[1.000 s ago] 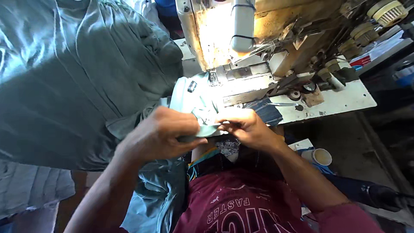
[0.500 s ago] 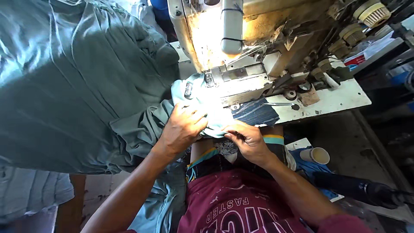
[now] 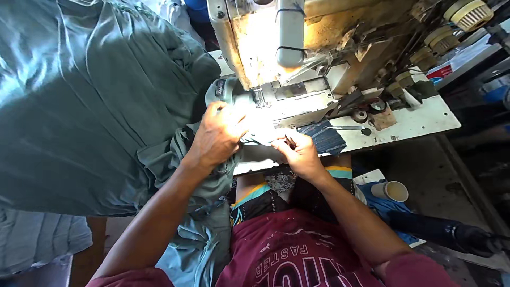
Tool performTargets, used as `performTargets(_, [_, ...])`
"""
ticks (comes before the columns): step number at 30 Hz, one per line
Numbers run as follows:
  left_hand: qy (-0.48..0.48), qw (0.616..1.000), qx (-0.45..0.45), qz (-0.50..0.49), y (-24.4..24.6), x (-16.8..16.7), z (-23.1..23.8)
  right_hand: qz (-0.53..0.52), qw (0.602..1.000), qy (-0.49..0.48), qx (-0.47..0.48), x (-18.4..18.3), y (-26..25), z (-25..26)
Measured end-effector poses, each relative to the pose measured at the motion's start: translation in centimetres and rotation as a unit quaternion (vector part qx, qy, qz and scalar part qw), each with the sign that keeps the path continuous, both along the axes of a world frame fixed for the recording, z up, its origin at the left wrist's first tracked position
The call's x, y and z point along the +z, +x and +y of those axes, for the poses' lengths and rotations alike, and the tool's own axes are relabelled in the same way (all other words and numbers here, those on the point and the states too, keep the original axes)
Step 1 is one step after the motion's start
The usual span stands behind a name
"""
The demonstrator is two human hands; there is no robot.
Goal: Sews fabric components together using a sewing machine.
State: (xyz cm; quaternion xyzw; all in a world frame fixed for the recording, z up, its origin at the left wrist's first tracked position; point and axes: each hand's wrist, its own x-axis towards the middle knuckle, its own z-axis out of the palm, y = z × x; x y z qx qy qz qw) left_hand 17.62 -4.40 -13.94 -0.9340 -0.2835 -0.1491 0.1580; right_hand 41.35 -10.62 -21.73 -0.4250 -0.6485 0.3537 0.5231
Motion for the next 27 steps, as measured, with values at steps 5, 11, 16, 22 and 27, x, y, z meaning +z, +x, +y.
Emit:
performTargets(5, [-0.014, 1.000, -0.005, -0.009, -0.6, 0.7, 2.1, 0.000, 0.999, 0.038, -0.007, 0.6, -0.8, 2.1])
performTargets(11, [-0.086, 0.995, -0.050, -0.017, -0.8, 1.9, 1.5, -0.005, 0.996, 0.084, -0.030, 0.3, -1.4, 3.1])
performTargets(16, [-0.110, 0.991, 0.068, 0.036, -2.5, 4.6, 1.9, -0.012, 0.997, 0.071, -0.031, -0.1, -1.2, 3.0])
performTargets(22, [-0.102, 0.985, 0.140, 0.012, -7.5, 8.5, 2.5, -0.032, 0.998, 0.053, 0.001, 0.4, -0.2, 3.3])
performTargets(27, [-0.205, 0.955, -0.089, -0.194, -4.7, 8.0, -3.0, -0.040, 0.990, 0.044, 0.129, 3.4, 0.6, 2.6])
